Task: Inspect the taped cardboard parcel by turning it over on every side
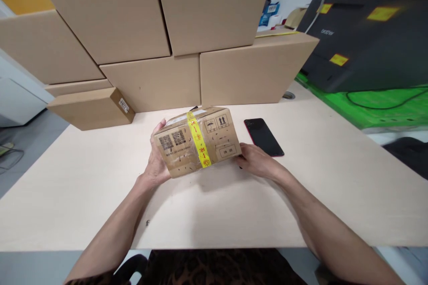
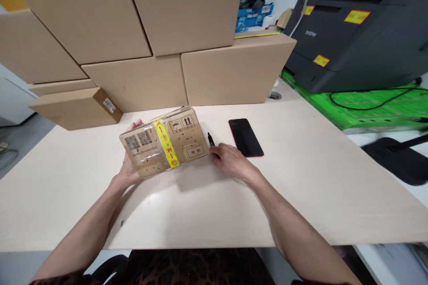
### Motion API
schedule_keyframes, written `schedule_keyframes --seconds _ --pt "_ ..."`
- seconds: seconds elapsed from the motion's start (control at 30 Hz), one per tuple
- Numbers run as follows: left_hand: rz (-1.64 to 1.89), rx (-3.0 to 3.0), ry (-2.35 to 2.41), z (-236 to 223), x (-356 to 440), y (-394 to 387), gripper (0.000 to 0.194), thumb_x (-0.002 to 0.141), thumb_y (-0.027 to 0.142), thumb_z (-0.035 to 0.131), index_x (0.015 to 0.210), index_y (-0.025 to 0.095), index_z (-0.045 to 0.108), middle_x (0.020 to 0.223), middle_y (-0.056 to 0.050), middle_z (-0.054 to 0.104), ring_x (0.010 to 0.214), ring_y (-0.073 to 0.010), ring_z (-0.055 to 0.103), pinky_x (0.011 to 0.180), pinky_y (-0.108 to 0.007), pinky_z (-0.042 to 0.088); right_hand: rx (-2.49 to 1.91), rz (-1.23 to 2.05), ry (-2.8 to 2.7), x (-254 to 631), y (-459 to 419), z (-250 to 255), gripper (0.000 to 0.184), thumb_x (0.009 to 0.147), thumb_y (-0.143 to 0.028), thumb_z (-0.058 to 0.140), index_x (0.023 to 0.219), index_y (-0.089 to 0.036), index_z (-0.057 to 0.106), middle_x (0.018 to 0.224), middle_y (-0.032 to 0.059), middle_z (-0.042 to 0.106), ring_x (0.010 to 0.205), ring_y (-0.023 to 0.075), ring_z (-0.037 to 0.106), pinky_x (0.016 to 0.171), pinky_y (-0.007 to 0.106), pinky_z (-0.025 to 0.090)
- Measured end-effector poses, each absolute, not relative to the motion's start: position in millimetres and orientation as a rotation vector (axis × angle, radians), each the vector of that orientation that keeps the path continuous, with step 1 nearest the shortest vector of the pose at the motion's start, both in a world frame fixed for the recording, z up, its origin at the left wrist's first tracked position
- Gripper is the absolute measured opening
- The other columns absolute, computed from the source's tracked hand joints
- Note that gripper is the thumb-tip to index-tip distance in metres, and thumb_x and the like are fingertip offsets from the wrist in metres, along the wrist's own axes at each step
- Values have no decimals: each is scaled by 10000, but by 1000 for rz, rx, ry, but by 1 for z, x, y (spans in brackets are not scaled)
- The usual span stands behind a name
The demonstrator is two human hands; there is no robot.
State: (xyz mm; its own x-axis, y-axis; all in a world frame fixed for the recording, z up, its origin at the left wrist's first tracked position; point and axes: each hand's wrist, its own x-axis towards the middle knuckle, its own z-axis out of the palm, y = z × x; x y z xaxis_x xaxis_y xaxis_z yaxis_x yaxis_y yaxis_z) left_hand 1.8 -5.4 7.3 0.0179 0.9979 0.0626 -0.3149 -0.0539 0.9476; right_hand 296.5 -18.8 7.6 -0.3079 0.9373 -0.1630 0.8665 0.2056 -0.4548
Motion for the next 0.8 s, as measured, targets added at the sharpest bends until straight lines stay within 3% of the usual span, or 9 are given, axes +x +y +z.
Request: schedule_keyframes --seconds 0.1,0.2,0.3,0.5,0.6,0.67,0.8 --pt "1388 982 916 10 4 -5 720 858 654 777 1497 393 573 1420 -51 700 1345 -351 629 1132 -554 568 -1648 803 -2103 302 -16 12 334 940 -207 468 1047 -195 785 984 88 807 897 249 751 807 330 546" --pt "1358 971 898 8 3 -3 694 845 689 767 1449 385 612 1364 -46 724 1365 -369 614 1132 -559 571 -1508 834 -1989 311 -13 15 435 940 -219 438 1253 -189 739 1094 98 799 960 247 747 867 368 577" --pt "1255 957 872 5 -1 0 631 865 760 693 1329 332 692 1237 -53 760 1345 -404 618 1150 -587 562 -1419 716 -1858 315 -11 10 437 896 -244 527 1300 -203 687 1099 90 761 924 231 721 864 379 585" --pt "1189 964 844 11 0 4 703 891 855 577 1303 301 707 1145 -80 759 1163 -383 703 1093 -619 601 -1275 181 -1432 306 -14 -6 208 908 -380 718 1061 -262 642 844 -5 668 684 171 627 687 335 539" --pt "1113 960 845 15 2 6 788 841 928 569 1260 279 725 1139 -102 744 1079 -389 721 970 -637 649 -1080 29 -1215 301 -14 -6 274 894 -458 780 926 -250 605 699 -55 619 516 125 555 521 283 448" --pt "1120 1008 853 16 4 7 791 821 937 590 1264 294 717 1129 -96 734 1036 -378 730 902 -637 666 -983 7 -1140 300 -15 1 293 911 -481 780 899 -226 635 643 -63 611 470 118 544 492 276 432" --pt "1131 1160 834 16 6 9 704 925 883 493 1300 318 681 1115 -89 713 1009 -349 733 852 -631 676 -738 49 -1052 298 -26 25 302 962 -502 721 879 -213 747 626 -37 636 448 132 565 431 280 408"
